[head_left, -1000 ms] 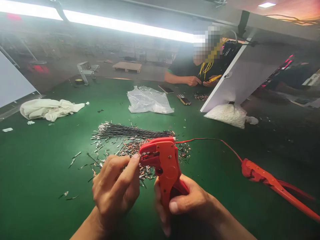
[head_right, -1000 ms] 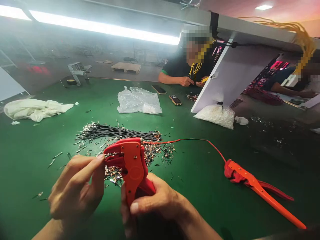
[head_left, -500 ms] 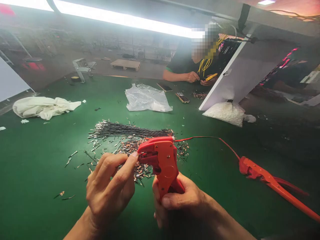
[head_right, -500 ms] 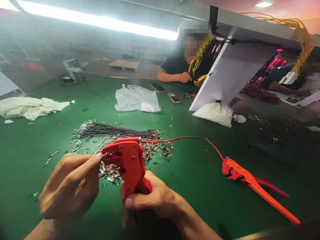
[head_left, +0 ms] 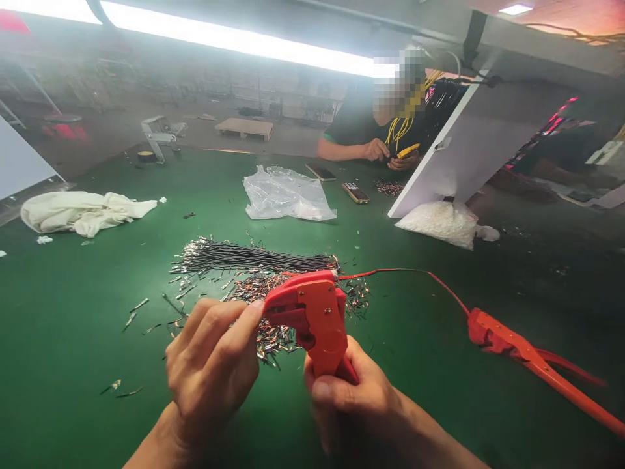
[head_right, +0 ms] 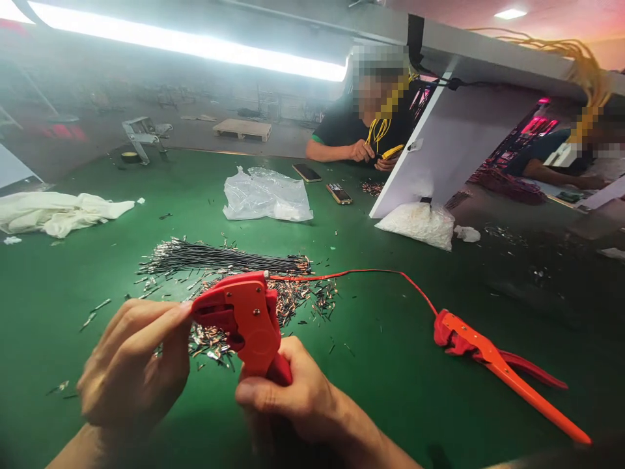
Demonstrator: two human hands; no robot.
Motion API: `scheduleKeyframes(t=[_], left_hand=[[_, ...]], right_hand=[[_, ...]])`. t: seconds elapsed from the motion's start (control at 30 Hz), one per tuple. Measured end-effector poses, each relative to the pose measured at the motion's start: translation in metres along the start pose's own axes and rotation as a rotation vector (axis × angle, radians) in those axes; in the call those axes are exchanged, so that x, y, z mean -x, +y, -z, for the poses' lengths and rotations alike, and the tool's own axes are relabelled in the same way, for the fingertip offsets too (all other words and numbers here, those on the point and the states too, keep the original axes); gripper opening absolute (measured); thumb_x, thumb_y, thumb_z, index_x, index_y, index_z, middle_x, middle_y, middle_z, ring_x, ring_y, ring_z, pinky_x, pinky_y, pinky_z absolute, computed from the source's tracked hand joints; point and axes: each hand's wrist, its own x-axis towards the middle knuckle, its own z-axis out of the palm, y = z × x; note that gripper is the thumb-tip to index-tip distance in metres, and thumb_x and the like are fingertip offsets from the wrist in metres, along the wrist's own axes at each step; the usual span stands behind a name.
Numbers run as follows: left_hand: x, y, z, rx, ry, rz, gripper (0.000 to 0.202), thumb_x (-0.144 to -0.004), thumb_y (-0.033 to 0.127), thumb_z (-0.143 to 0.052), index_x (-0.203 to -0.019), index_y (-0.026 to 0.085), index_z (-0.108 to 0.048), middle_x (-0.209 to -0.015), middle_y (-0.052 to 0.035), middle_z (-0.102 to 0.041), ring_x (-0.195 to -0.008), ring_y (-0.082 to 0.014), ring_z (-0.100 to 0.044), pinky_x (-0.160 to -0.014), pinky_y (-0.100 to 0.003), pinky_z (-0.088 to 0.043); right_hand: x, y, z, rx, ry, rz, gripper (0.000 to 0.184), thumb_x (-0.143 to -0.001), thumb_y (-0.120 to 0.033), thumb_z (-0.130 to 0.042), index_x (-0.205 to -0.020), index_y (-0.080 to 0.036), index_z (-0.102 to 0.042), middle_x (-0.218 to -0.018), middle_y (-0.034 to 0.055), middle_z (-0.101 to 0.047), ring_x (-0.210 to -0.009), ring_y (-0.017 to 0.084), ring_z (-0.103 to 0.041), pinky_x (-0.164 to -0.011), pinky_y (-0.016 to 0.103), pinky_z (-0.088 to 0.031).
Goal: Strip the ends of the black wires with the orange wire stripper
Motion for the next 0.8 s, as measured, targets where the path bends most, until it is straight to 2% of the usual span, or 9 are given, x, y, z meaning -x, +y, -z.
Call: scheduleKeyframes(t=[0.13, 0.23, 0.33, 0.6, 0.8], left_hand=[[-0.002, -0.001, -0.003, 0.009, -0.001, 0.019, 0.042, -0.076, -0.004, -0.068, -0.112, 0.016, -0.059, -0.08, -0.0035, -0.066, -0.068, -0.0127, -0.056, -0.061, -0.026, -0.046], [-0.001, -0.003, -0.004, -0.016, -0.027, 0.062, 0.037, -0.079, 0.0, -0.067, -0.11, 0.019, -0.058, -0.079, -0.0012, -0.066, -0.065, -0.0108, -0.054, -0.061, -0.024, -0.046], [0.0, -0.004, -0.006, -0.04, -0.073, 0.06, 0.03, -0.082, 0.001, -0.065, -0.106, 0.018, -0.06, -0.079, -0.0021, -0.066, -0.066, -0.0114, -0.056, -0.062, -0.024, -0.047], [0.002, -0.01, -0.011, -0.076, -0.13, 0.076, 0.024, -0.085, 0.005, -0.063, -0.105, 0.017, -0.061, -0.082, -0.0034, -0.066, -0.071, -0.0132, -0.059, -0.067, -0.025, -0.049], [0.004, -0.013, -0.011, -0.059, -0.193, 0.067, 0.023, -0.084, 0.004, -0.062, -0.104, 0.016, -0.06, -0.079, -0.0035, -0.064, -0.07, -0.0147, -0.056, -0.066, -0.027, -0.048]], right_hand=[[-0.001, 0.001, -0.003, -0.021, 0.027, -0.018, 0.037, -0.082, -0.048, -0.067, -0.067, -0.016, -0.053, -0.045, -0.0035, -0.056, -0.032, 0.007, -0.047, -0.033, 0.017, -0.034], [-0.003, 0.003, -0.005, -0.052, 0.081, -0.019, 0.037, -0.079, -0.046, -0.07, -0.066, -0.017, -0.052, -0.039, -0.0046, -0.054, -0.028, 0.007, -0.046, -0.03, 0.017, -0.035], [-0.004, 0.004, -0.008, -0.061, 0.131, -0.036, 0.04, -0.078, -0.048, -0.072, -0.063, -0.017, -0.051, -0.038, -0.0042, -0.053, -0.026, 0.008, -0.045, -0.027, 0.016, -0.033], [-0.005, -0.002, -0.017, 0.045, 0.289, -0.07, 0.049, -0.079, -0.057, -0.068, -0.056, -0.018, -0.048, -0.031, -0.0062, -0.045, -0.022, 0.005, -0.037, -0.023, 0.014, -0.027], [-0.006, 0.0, -0.011, -0.008, 0.26, -0.067, 0.047, -0.077, -0.055, -0.071, -0.06, -0.018, -0.048, -0.036, -0.0053, -0.049, -0.026, 0.007, -0.043, -0.025, 0.015, -0.032]])
